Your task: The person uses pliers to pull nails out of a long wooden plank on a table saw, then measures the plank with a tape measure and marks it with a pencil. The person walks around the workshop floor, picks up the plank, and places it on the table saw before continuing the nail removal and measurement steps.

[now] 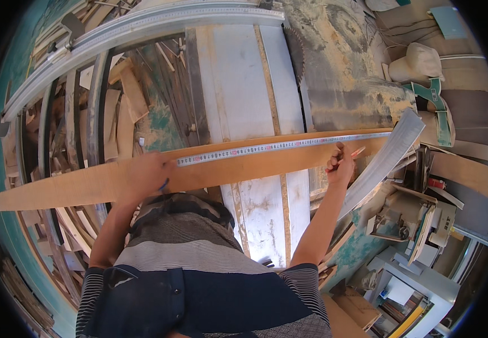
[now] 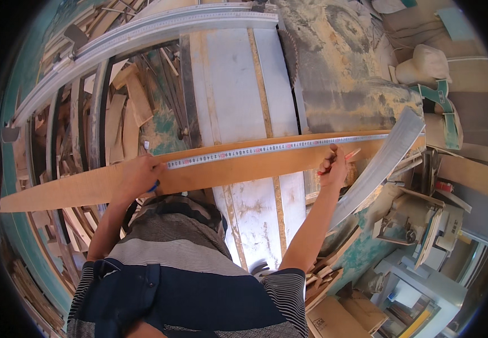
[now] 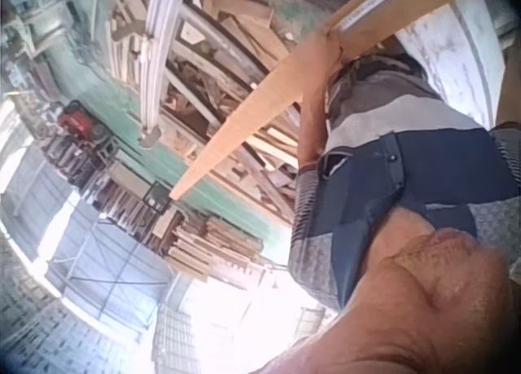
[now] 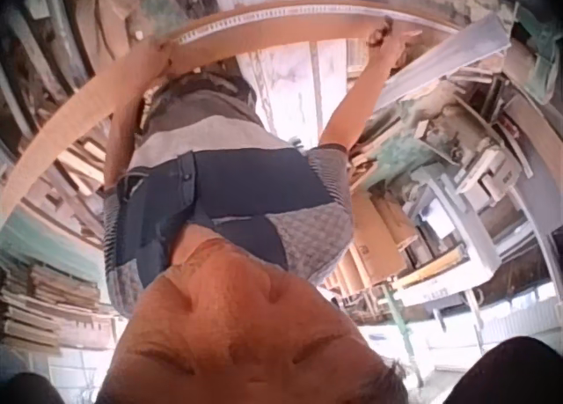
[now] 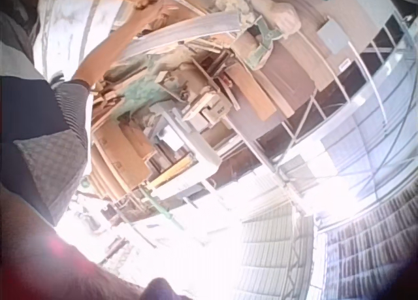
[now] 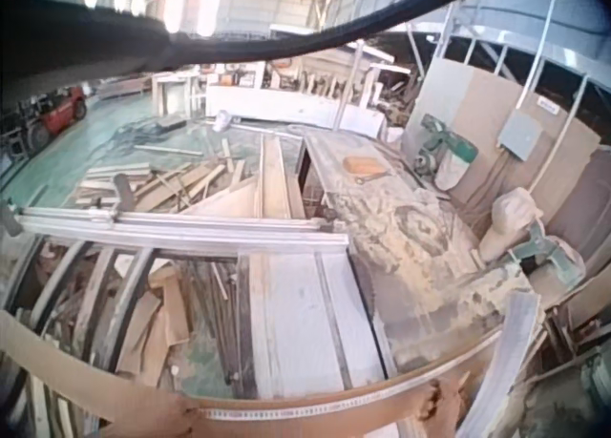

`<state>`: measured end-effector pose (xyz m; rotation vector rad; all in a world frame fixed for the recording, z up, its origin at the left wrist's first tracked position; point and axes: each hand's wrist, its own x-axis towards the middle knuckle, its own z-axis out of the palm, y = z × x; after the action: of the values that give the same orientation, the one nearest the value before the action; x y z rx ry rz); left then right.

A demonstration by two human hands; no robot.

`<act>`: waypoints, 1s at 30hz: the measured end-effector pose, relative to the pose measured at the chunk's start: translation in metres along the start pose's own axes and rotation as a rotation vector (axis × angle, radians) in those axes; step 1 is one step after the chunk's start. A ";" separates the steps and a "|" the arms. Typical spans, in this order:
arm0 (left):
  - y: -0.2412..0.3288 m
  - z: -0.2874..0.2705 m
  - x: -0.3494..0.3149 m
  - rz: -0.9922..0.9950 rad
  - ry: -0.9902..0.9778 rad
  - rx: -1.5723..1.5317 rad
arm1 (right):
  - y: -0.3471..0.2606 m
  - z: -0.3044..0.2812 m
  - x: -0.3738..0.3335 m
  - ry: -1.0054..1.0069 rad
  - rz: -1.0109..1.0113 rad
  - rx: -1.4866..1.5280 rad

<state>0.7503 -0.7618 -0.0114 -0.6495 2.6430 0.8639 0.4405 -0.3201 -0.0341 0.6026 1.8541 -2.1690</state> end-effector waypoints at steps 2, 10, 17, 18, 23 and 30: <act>-0.007 -0.005 -0.003 -0.024 0.014 0.009 | 0.003 0.020 -0.022 -0.003 0.019 0.122; -0.015 0.002 -0.002 -0.108 0.067 0.113 | 0.013 0.061 -0.066 -0.259 -0.020 -0.043; -0.014 0.000 -0.001 -0.076 0.063 0.155 | 0.025 0.094 -0.087 -0.325 -0.170 -0.338; -0.014 0.000 -0.001 -0.077 0.062 0.165 | 0.027 0.097 -0.090 -0.335 -0.184 -0.293; -0.014 0.002 0.000 -0.067 0.079 0.158 | 0.034 0.096 -0.088 -0.291 -0.215 -0.352; -0.011 0.001 0.003 -0.092 0.054 0.138 | 0.007 0.066 -0.074 -0.164 -0.320 -0.680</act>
<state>0.7531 -0.7700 -0.0182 -0.7618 2.6674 0.6412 0.4986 -0.3934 0.0001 -0.0137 2.5133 -1.5002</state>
